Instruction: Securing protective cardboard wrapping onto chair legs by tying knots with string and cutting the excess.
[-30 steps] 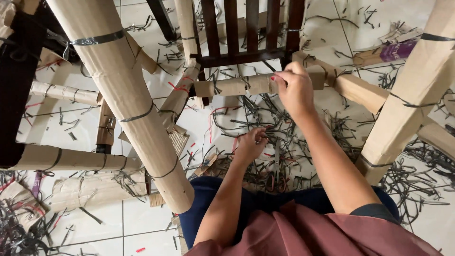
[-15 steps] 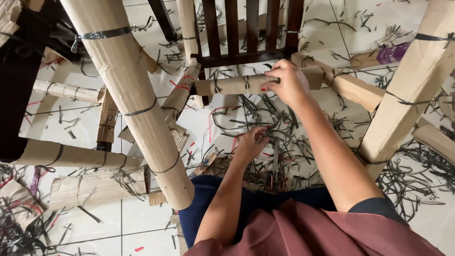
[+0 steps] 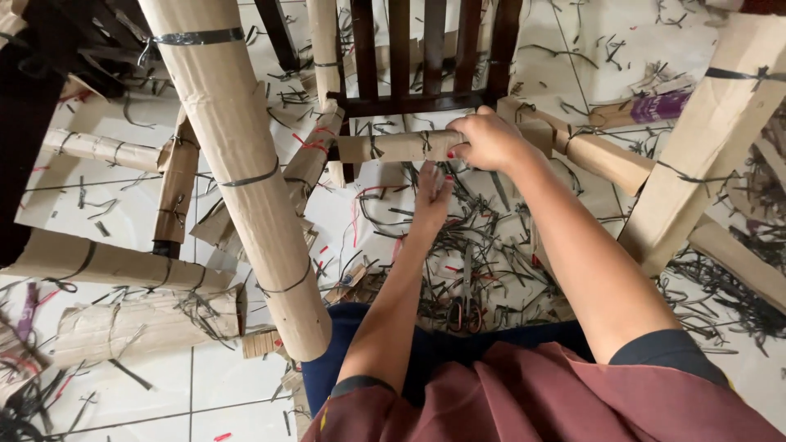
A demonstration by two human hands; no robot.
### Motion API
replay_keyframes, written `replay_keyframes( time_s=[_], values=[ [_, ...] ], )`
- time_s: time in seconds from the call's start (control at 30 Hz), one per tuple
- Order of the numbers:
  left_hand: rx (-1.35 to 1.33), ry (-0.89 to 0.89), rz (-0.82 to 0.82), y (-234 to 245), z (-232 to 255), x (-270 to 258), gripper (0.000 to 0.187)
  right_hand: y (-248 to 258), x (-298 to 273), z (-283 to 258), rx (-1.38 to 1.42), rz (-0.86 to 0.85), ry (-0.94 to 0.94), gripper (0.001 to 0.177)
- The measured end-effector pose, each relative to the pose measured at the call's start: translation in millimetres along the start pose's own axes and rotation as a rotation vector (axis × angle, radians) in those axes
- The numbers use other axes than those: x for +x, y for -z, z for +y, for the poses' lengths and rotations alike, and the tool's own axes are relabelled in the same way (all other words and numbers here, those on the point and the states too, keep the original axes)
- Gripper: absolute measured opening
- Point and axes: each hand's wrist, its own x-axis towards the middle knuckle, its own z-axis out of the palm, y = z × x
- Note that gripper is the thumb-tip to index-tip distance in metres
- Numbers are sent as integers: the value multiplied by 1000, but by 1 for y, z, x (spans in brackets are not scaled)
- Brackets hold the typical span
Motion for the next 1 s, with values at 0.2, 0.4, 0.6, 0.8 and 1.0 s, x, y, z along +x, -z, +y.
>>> replay_keyframes(
  time_s=[0.2, 0.4, 0.6, 0.8, 1.0],
  values=[
    [-79, -20, -166, -36, -120, 57, 74, 22, 3, -13, 110, -168, -110, 44],
    [-14, 101, -142, -12, -76, 52, 49, 35, -21, -7, 348, -60, 32, 38],
    [99, 224, -201, 3, -81, 44, 50, -14, -9, 21, 294, 151, 266, 34],
    [-401, 231, 92, -9, -45, 28, 57, 7, -5, 2, 358, 37, 59, 33],
    [-513, 251, -158, -22, -33, 31, 27, -1, 4, 7, 312, 21, -5, 32]
  ],
)
